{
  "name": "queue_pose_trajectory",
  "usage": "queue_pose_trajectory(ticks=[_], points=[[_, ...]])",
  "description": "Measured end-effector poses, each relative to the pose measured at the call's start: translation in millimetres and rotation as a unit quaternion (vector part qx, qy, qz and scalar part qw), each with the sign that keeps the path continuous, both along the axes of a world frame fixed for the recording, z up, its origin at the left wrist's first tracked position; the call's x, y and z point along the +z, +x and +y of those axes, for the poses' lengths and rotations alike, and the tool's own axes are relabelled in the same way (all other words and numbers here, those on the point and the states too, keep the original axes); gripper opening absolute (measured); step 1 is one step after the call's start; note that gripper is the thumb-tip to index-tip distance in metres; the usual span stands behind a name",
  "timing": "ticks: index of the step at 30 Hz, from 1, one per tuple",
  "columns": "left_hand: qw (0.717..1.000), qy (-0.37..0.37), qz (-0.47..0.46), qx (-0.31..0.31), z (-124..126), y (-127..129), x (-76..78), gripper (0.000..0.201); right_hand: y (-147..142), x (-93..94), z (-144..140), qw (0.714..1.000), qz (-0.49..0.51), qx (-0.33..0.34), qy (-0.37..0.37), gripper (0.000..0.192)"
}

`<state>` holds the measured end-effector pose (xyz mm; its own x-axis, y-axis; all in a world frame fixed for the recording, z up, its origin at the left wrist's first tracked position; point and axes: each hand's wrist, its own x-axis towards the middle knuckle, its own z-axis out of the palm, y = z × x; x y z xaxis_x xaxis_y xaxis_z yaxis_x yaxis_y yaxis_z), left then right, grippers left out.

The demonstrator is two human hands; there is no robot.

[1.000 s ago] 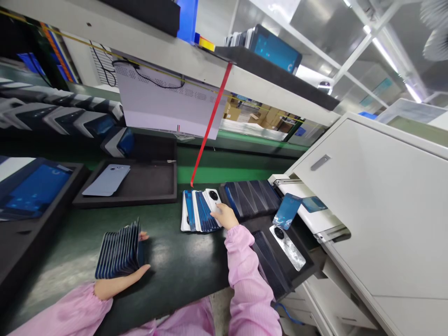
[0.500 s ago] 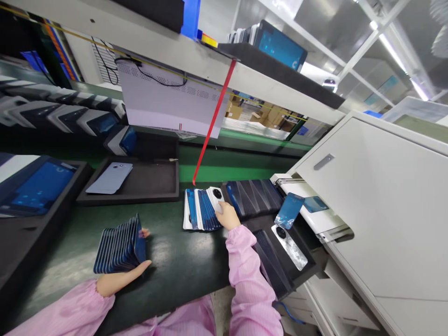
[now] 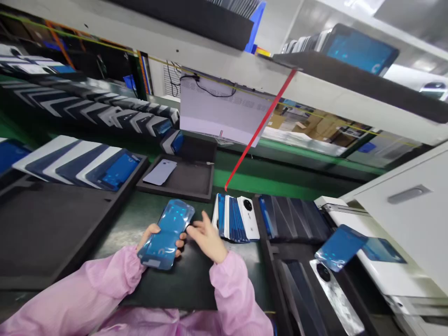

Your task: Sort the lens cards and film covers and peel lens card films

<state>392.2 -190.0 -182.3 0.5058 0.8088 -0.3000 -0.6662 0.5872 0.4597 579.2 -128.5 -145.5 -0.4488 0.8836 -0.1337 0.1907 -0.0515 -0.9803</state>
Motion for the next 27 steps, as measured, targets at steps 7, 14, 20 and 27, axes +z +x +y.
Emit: queue_pose_trajectory(ticks=[7, 14, 20, 27], points=[[0.947, 0.026, 0.313, 0.074, -7, -31, 22.0, 0.056, -85, -34.0, -6, 0.968, 0.217, -0.057, -0.112, 0.055], [0.545, 0.162, 0.797, 0.202, -4, -69, -9.9, 0.057, -155, -52.3, 1, 0.995, -0.038, -0.059, 0.077, 0.078], [0.439, 0.207, 0.863, 0.142, -4, -71, -34.0, 0.064, -148, -38.2, -2, 0.935, -0.270, -0.031, 0.226, 0.096], [0.400, 0.198, 0.887, 0.117, -6, -66, -23.4, 0.068, 31, 11.3, 47, 0.865, -0.367, -0.200, 0.278, 0.034]])
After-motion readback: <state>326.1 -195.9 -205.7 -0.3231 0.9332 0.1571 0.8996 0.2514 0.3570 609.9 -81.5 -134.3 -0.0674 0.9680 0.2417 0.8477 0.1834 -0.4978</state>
